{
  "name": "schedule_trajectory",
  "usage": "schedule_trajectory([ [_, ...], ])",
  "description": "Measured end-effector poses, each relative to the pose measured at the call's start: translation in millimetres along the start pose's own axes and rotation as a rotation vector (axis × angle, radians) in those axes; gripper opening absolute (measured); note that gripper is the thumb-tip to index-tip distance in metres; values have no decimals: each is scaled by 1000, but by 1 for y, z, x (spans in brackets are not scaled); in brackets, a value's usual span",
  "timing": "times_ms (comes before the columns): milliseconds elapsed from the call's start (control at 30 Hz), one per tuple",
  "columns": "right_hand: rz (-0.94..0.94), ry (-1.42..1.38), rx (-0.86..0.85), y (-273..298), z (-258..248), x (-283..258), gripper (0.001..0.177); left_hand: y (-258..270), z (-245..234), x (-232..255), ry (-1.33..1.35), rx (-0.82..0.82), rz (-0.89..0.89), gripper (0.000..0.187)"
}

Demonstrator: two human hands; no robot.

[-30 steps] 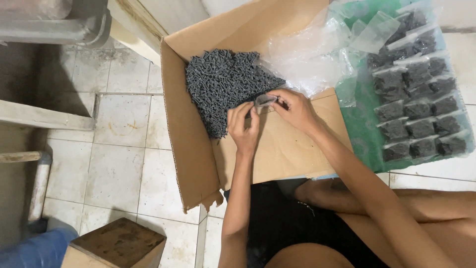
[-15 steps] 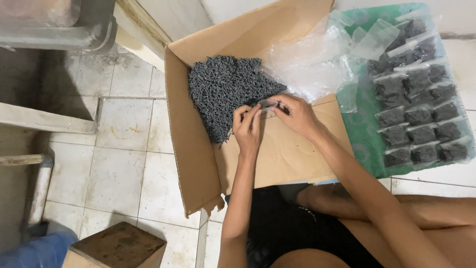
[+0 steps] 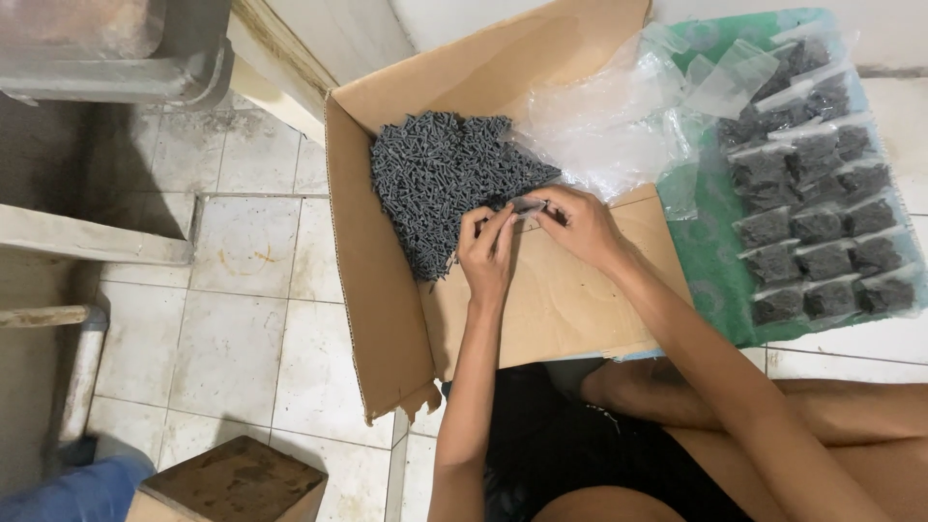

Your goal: The person scoops small dark screws from a cardboard box and places them into small clear plastic bags. The person then seals the bags and sets them aside on a green tray. The process is repeated for multiple bags.

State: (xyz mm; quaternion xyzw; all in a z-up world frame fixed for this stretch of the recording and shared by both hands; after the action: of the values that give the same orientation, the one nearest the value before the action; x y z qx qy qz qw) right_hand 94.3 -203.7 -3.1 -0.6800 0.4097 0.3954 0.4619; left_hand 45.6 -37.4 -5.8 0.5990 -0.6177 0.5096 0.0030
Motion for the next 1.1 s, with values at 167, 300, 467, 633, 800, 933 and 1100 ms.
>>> schedule_trajectory([
  [167,11,-1,-17,0,0,3,29,-3,-3,5,12,2,6,9],
  [300,1,3,-16,0,0,1,29,-5,-5,8,2,-5,10,7],
  [467,5,-1,-18,1,0,3,29,-5,-4,8,-5,-8,23,10],
  [633,8,3,-17,0,-1,-4,29,0,-3,-3,19,0,-33,14],
  [800,12,-3,-2,0,-2,-2,29,-6,-3,2,54,-46,-83,25],
  [933,22,-5,-1,1,-2,2,31,-6,8,2,-16,-117,-24,37],
  [1100,75,-20,26,6,-4,25,39,0,14,-1,-65,-162,-2,35],
])
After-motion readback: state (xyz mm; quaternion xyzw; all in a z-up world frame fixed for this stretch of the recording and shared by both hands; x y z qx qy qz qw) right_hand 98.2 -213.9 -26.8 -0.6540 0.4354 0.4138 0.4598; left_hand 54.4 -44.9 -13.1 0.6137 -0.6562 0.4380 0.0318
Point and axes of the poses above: each hand's wrist, its own y-axis away from the middle knuckle, its own z-axis out of the palm, x = y × z, the point moved 9 cm from there along -y, towards the middle knuckle, and after that the axes turned 14 degrees about -y, right-handed, at the moved point
